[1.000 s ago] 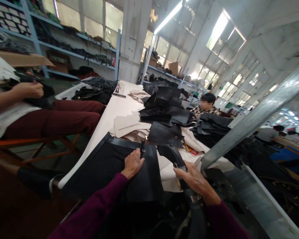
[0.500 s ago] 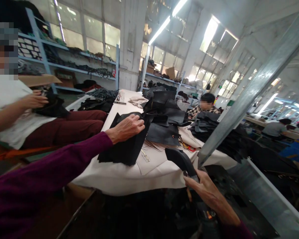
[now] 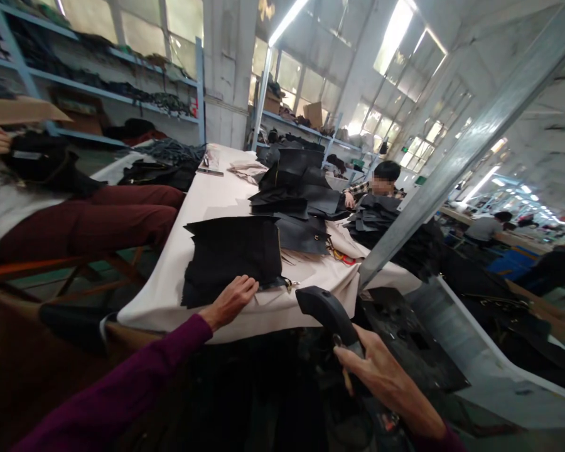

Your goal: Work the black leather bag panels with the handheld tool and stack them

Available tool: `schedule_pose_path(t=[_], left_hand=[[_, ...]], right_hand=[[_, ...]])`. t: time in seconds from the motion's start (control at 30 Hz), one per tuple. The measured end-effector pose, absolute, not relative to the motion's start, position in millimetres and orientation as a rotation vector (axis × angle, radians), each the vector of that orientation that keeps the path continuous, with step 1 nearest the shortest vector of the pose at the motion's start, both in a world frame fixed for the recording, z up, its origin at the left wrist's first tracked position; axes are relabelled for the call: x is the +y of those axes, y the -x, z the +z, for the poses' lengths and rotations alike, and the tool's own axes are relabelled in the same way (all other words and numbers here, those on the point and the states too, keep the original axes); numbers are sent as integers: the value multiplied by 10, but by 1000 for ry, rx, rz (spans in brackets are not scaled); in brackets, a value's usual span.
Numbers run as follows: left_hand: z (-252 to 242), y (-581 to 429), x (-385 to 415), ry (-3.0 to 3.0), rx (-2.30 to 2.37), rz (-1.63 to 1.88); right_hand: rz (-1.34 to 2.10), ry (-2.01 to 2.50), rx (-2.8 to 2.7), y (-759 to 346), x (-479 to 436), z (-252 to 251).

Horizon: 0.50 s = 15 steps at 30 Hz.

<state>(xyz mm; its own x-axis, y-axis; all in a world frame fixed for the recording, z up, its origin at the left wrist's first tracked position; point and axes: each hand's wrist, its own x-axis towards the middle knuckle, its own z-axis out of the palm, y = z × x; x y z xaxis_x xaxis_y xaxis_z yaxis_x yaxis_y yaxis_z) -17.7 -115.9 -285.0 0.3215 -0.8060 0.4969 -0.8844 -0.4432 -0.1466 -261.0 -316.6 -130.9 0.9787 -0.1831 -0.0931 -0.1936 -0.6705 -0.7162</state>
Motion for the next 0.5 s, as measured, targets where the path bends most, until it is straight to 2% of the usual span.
schedule_pose_path(t=[0.27, 0.5], left_hand=[[-2994, 117, -1146, -2164, -1327, 749], [-3007, 97, -1129, -2220, -1347, 720]], right_hand=[[47, 2277, 206, 2093, -2906, -1657], [48, 2327, 212, 1565, -2838, -1997]])
